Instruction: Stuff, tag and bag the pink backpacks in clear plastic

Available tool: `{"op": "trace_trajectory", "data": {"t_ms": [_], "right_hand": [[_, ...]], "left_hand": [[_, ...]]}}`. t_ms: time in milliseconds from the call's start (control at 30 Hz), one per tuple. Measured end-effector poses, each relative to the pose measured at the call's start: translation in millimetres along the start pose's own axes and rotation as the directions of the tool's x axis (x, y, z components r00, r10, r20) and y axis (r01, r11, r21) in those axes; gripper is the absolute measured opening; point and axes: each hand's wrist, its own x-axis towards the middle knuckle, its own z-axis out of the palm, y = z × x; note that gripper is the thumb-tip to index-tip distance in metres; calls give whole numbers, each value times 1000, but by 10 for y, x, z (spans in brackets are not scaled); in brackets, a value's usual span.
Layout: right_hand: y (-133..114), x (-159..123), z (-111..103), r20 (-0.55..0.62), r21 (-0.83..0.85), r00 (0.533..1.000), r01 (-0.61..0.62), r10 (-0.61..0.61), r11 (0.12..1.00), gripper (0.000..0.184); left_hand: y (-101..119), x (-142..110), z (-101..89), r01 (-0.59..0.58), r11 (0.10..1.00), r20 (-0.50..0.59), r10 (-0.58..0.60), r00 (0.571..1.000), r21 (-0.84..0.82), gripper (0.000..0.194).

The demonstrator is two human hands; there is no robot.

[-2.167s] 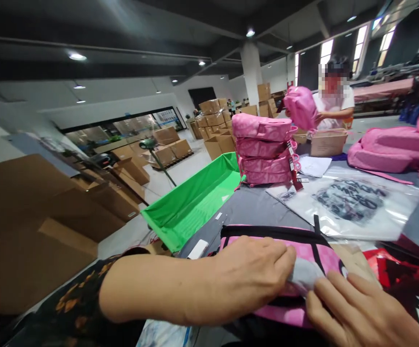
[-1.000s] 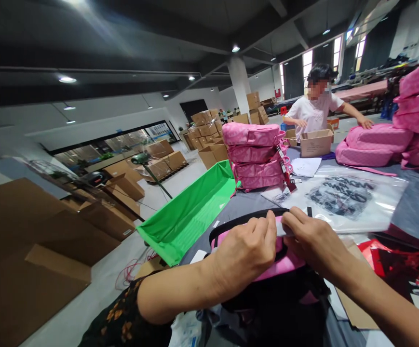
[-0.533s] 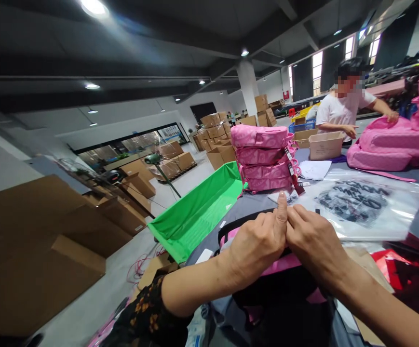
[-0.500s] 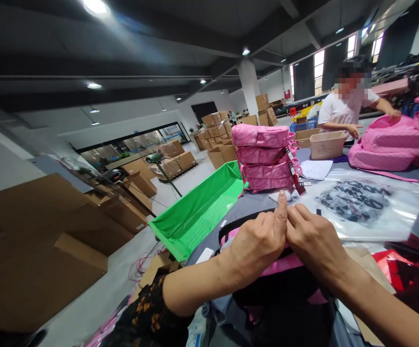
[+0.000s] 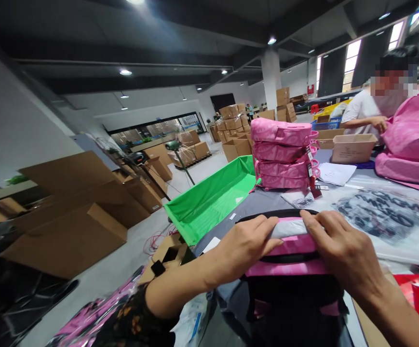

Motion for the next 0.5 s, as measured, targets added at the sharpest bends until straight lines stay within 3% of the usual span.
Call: {"op": "trace_trajectory", "data": {"t_ms": [100, 200, 333, 400, 500], "right_hand": [[7, 39, -84, 37, -1, 999, 14, -14, 1000, 36], [-39, 111, -187, 68, -79, 997, 42, -37, 996, 37], [-89, 136, -152, 2, -113, 992, 126, -127, 986, 30], [-72, 112, -87, -29, -91, 989, 140, -143, 986, 38], [-13, 78, -53, -74, -29, 985, 157, -159, 987, 33]], "left_hand": [[48, 14, 108, -83, 934, -76, 116, 990, 349, 33], [68, -21, 159, -72, 849, -178, 191, 965, 523, 37], [93, -45, 190, -6, 826, -279, 197, 940, 563, 36], [114, -53, 211, 34, 840, -326, 173, 930, 541, 36], [134, -114, 235, 36, 881, -366, 159, 917, 472, 38]]}}
